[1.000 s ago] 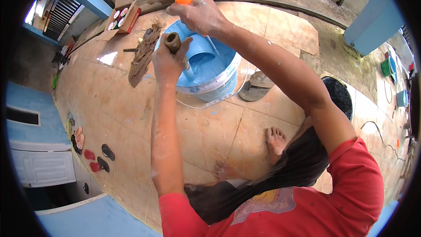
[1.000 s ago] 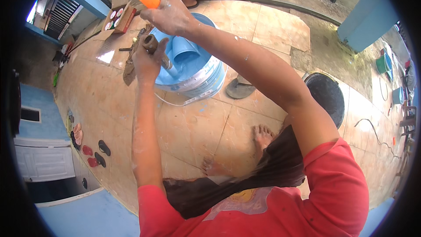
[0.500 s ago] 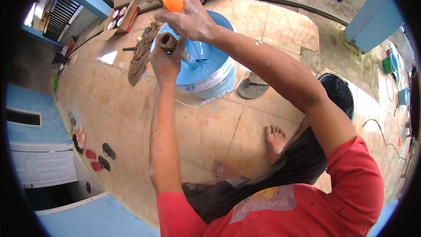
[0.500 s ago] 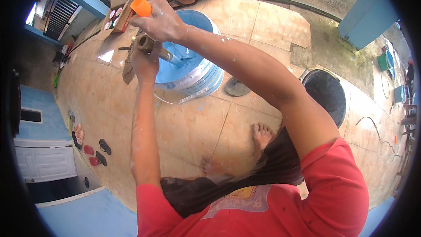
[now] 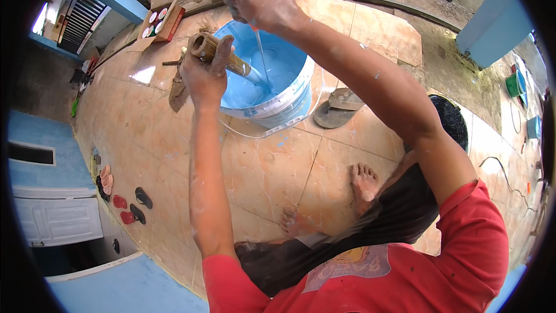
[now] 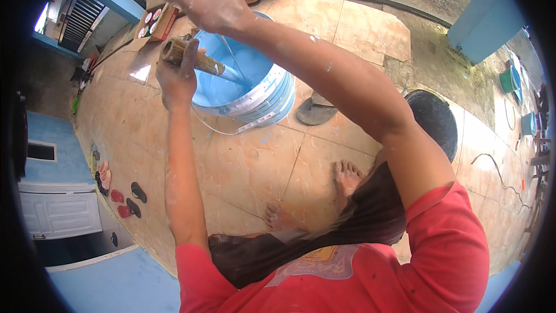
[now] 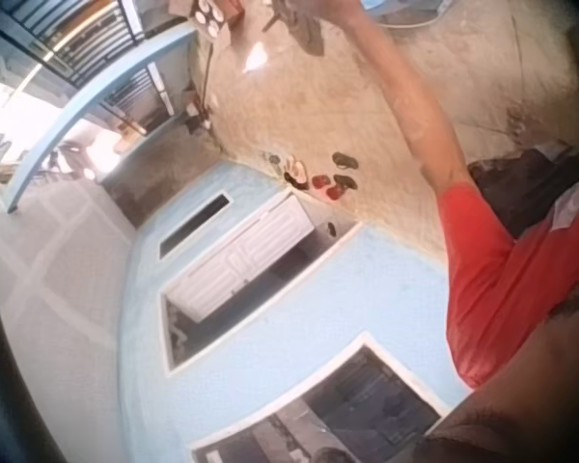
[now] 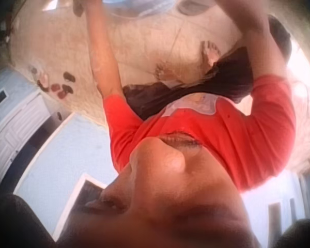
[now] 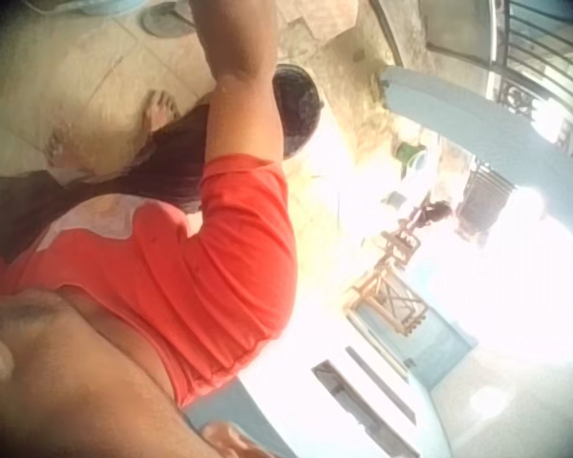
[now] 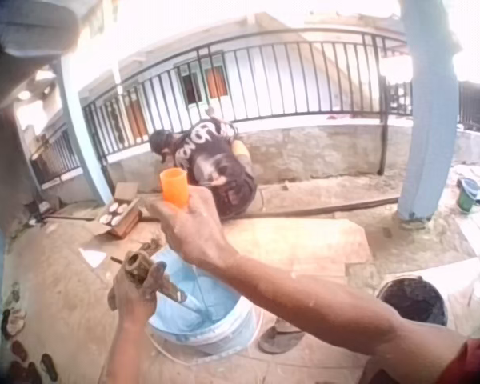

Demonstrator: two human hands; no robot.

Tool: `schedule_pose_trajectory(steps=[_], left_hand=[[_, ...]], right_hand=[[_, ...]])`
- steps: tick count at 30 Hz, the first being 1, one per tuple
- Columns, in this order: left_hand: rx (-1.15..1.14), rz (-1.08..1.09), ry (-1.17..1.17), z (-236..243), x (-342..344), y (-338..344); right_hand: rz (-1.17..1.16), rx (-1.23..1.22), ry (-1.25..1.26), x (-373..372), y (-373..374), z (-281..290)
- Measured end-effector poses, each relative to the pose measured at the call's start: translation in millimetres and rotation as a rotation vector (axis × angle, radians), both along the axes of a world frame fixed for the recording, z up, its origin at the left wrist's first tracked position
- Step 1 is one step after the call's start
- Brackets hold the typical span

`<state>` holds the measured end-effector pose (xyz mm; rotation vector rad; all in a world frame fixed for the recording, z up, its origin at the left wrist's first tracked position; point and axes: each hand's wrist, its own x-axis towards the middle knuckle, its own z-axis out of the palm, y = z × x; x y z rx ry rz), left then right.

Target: The person sits on a tiled floor and mixes blue paint in a bucket using a paint roller and a stick. They pour water from a jug into the bucket and stir the mixture, while another person assists by pouring more water.

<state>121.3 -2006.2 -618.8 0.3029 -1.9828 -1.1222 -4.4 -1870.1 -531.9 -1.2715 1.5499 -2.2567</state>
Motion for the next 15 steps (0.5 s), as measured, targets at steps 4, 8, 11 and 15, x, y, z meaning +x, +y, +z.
schedule_pose_trajectory(steps=[4, 8, 11, 15], left_hand=[[-0.178, 0.077, 0.016, -20, -12, -3], [-0.247, 0.113, -0.097, -26, -11, 3], [-0.268, 0.19, -0.132, -23, -3, -12], [-0.212, 0.278, -0.051, 3, 23, -39]], right_hand=[[-0.03, -0.066, 0.136, 2, -26, -22], [-0.021, 0.189, 0.096, -13, -32, -48], [-0.108, 0.264, 0.142, -23, -24, -37], [-0.111, 0.239, 0.089, -16, -5, 2]])
